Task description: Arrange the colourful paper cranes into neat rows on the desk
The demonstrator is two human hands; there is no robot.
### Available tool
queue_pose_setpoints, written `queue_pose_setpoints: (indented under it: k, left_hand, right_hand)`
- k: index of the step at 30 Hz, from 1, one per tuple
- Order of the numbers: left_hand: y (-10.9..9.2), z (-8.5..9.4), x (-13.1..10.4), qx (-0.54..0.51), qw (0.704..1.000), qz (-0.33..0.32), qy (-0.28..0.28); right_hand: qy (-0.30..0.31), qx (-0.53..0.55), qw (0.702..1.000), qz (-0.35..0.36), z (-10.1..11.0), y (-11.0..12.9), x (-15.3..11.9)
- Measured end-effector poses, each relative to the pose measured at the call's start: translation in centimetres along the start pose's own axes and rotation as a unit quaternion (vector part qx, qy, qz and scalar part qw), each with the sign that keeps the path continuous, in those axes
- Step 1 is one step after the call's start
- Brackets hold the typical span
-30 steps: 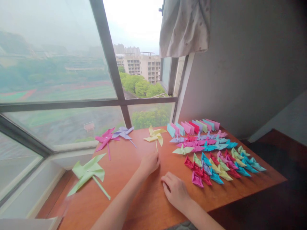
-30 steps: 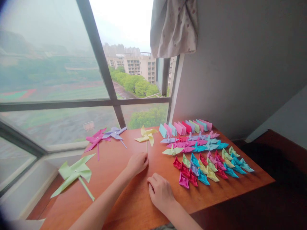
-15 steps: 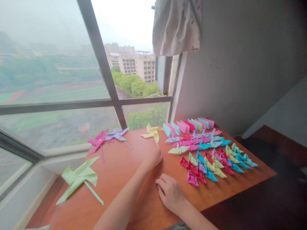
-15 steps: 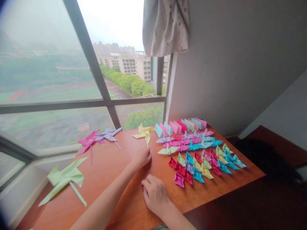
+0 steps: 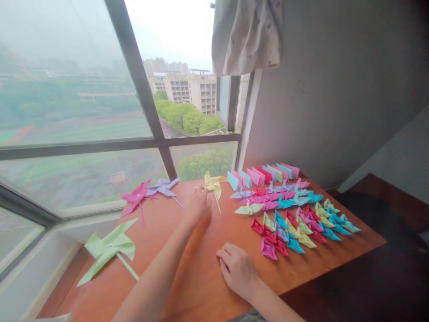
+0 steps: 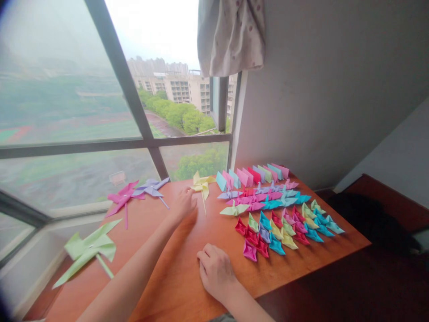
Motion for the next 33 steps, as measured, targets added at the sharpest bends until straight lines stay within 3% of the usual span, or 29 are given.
queue_pose_setpoints:
  k: [6,9,17,33]
  left_hand:
    - [1.7,-0.4,0.4,0.015,0.999,-0.021,-0.022]
    - [1.4,-0.9,-0.5,0.021,0.999,-0.035,-0.024]
    - [0.6,-1.0,-1.7,0.032,0.997,-0.068,-0.023]
    - [-2.3,-1.6,-1.6,0.008,0.993,-0.114,0.003]
  right_hand:
    - [-0.042,0.065,0.996,-0.035,0.7,-1.1,0.7]
    - [-0.054,0.028,0.997,-0.057,0.4,-1.3,2.7]
    - [-0.019,-0.081,0.989,-0.123,-2.5,-2.0,8.2]
    - [-0.040,-0.070,0.992,-0.094,-2.9,-2.0,8.2]
Point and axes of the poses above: each hand's wrist, its own x-axis towards the middle knuckle, its own z-axis out of the back of the hand, y = z × x, the point moved 9 cm from there along x, towards the middle knuckle, and after that the axes turned 11 degrees about -z, right-handed, at the moved point
